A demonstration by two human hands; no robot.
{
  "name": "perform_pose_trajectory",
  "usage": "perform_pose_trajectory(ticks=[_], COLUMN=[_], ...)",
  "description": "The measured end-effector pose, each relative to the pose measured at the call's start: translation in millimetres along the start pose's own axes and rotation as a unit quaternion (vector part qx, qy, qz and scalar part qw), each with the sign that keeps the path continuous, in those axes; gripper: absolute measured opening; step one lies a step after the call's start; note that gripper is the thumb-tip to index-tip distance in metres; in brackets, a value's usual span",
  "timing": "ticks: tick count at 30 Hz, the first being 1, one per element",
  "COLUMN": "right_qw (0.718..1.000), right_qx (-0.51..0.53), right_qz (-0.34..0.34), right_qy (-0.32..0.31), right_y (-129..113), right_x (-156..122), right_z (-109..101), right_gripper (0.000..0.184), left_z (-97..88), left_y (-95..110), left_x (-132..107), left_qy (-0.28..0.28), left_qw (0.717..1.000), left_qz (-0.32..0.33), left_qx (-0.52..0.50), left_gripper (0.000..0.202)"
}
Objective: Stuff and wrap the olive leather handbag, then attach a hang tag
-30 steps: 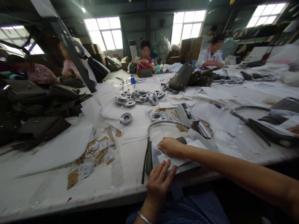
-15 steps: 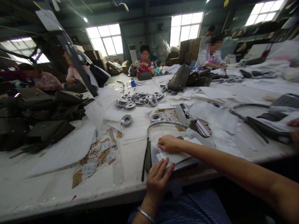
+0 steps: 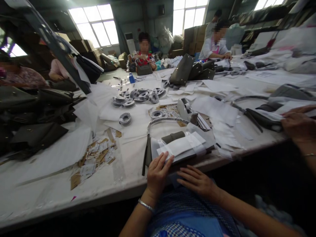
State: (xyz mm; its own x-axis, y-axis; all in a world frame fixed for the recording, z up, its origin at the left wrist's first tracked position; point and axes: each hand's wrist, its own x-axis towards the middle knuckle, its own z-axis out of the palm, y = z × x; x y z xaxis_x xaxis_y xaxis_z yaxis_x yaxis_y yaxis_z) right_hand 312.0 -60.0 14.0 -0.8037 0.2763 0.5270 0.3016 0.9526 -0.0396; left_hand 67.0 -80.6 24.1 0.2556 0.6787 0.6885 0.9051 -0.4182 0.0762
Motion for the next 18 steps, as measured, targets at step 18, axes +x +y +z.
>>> perform_pose_trajectory(ticks=[18], right_qw=[0.979], right_qx=[0.144], right_qz=[0.052], right_qy=[0.137], right_y=[-32], right_x=[27], right_z=[21], right_gripper=[0.031], left_z=[-0.7], left_y=[-4], left_x=[-2], left_qy=[-0.037], left_qw=[0.998], left_qz=[0.033], left_qx=[0.033], left_gripper=[0.050])
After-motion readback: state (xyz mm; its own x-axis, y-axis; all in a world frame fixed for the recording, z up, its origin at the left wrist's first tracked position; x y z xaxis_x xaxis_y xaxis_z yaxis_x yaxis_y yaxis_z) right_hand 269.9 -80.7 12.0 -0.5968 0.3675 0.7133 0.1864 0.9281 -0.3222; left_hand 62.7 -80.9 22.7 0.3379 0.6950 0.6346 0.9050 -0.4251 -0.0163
